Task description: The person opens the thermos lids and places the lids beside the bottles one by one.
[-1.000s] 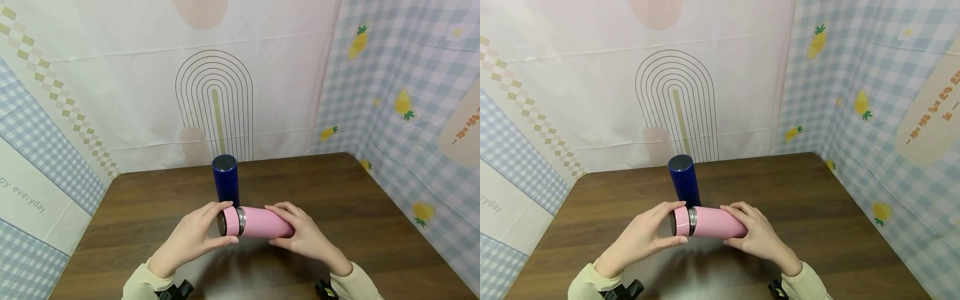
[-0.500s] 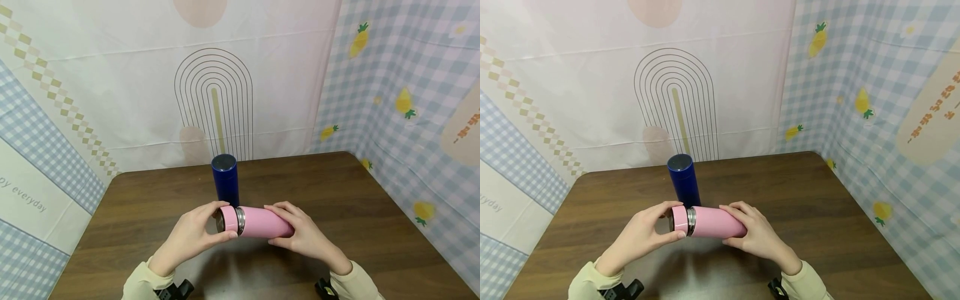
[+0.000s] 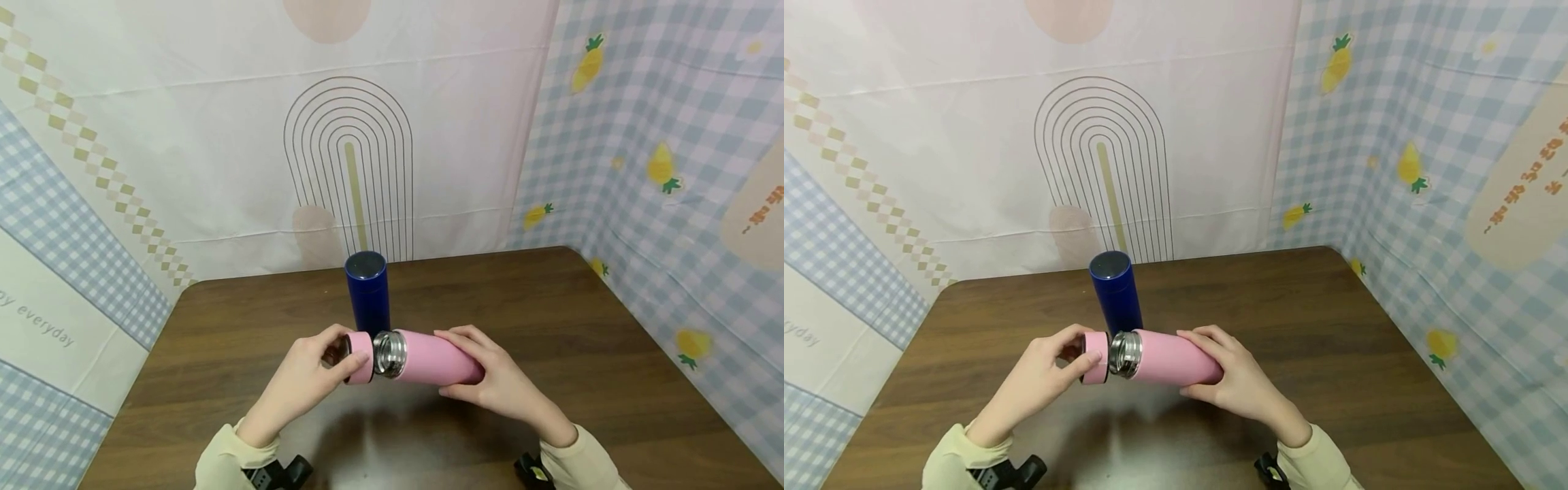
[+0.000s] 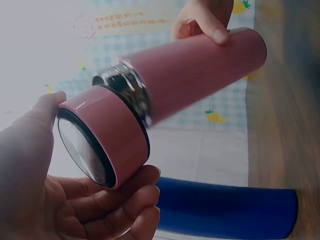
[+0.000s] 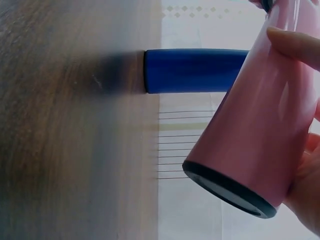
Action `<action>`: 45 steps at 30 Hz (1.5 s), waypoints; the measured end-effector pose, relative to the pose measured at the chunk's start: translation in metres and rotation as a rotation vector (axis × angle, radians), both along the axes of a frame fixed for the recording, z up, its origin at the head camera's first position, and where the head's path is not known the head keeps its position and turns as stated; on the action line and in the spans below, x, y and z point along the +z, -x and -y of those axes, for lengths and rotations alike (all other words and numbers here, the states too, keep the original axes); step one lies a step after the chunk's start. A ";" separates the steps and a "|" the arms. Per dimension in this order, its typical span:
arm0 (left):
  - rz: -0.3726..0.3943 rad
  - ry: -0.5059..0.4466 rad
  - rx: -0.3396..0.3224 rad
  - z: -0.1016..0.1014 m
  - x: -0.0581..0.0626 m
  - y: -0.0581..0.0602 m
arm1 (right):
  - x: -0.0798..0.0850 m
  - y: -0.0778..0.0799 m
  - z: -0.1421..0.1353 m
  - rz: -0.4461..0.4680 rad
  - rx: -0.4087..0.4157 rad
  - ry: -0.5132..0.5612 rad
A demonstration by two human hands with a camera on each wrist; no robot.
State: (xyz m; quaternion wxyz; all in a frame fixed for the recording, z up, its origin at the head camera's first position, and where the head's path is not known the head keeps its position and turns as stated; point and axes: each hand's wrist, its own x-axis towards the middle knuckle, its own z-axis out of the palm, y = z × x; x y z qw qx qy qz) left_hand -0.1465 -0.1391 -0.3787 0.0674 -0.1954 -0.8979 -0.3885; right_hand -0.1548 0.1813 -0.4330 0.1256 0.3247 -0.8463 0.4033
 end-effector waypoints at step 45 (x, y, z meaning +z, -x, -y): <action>0.065 -0.009 0.096 0.115 -0.062 0.072 | -0.002 -0.002 -0.013 0.059 -0.028 0.044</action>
